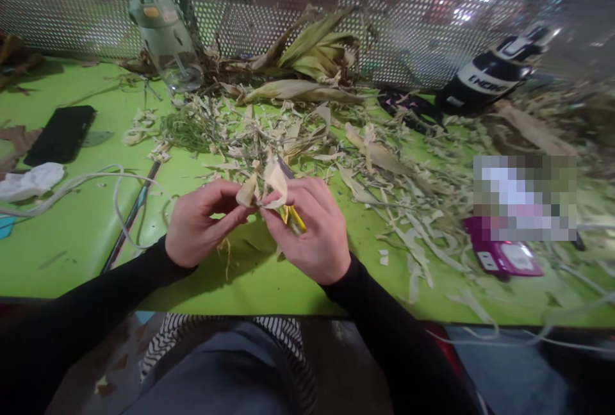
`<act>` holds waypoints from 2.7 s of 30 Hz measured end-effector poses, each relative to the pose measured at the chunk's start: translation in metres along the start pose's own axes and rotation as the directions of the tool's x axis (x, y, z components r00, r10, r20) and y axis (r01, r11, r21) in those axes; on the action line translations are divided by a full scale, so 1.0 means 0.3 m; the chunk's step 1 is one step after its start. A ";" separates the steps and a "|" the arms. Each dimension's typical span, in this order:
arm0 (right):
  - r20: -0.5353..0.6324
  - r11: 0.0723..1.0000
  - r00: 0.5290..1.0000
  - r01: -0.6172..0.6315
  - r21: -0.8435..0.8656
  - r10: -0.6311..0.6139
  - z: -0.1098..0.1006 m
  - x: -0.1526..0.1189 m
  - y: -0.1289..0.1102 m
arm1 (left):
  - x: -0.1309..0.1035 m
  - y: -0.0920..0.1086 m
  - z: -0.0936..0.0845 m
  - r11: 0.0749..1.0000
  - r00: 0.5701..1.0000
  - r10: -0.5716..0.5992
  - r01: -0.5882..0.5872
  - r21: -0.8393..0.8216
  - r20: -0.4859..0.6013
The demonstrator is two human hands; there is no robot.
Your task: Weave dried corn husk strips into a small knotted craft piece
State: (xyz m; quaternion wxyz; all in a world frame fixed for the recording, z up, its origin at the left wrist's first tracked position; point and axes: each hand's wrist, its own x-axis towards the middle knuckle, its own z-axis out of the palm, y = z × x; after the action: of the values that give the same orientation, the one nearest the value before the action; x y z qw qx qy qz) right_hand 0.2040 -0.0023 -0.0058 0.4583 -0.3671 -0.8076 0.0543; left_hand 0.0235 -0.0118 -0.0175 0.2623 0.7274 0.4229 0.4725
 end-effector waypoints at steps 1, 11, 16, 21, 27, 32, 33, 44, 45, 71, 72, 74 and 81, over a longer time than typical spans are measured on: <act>-0.005 1.000 1.000 0.014 -0.012 -0.015 0.000 0.000 0.001 | 0.000 0.000 -0.001 1.000 1.000 -0.001 0.001 0.003 -0.004; 0.052 0.998 0.999 0.008 -0.057 -0.005 0.003 0.009 -0.009 | -0.004 0.005 0.016 0.915 0.966 -0.228 0.255 -0.312 0.120; 0.066 0.999 0.998 0.002 -0.045 0.001 0.008 0.010 0.002 | 0.009 0.011 0.025 0.690 0.878 -0.427 0.472 -0.548 0.218; 0.043 0.996 0.999 -0.002 -0.088 0.006 0.011 0.008 0.006 | 0.026 0.013 0.014 0.576 0.820 -0.495 0.557 -0.598 0.287; 0.030 0.995 0.999 -0.021 -0.096 0.024 0.013 0.011 0.011 | 0.039 0.027 0.009 0.480 0.752 -0.533 0.646 -0.594 0.387; 0.099 0.996 0.993 -0.066 -0.052 0.071 0.007 0.019 0.015 | 0.039 0.023 0.011 0.435 0.707 -0.545 0.698 -0.568 0.451; 0.100 0.996 0.992 -0.069 -0.052 0.074 0.005 0.020 0.015 | 0.038 0.020 0.011 0.430 0.704 -0.552 0.700 -0.571 0.447; 0.071 0.997 0.997 -0.018 -0.078 0.024 0.005 0.020 0.017 | 0.038 0.013 0.007 0.381 0.694 -0.529 0.709 -0.594 0.488; 0.077 0.996 0.997 -0.026 -0.080 0.032 0.004 0.021 0.018 | 0.037 0.012 0.005 0.386 0.699 -0.518 0.706 -0.595 0.493; 0.171 0.988 0.985 0.035 -0.151 -0.008 0.036 -0.001 0.020 | 0.036 0.005 0.007 0.480 0.737 -0.542 0.665 -0.572 0.402; 0.170 0.989 0.985 0.038 -0.142 -0.013 0.033 0.002 0.015 | 0.037 0.004 0.008 0.480 0.742 -0.542 0.659 -0.579 0.395; 0.139 0.992 0.990 0.022 -0.126 -0.004 0.027 0.007 0.005 | 0.038 0.002 0.009 0.477 0.752 -0.544 0.642 -0.600 0.372; 0.070 0.986 0.994 -0.077 -0.151 0.088 0.006 0.016 0.016 | 0.030 -0.004 0.009 0.420 0.753 -0.503 0.642 -0.642 0.424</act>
State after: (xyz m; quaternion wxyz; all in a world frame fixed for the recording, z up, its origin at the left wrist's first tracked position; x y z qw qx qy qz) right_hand 0.2037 0.0047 -0.0054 0.3957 -0.4309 -0.8106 0.0270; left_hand 0.0272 -0.0035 -0.0154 0.7195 0.3957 0.3841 0.4221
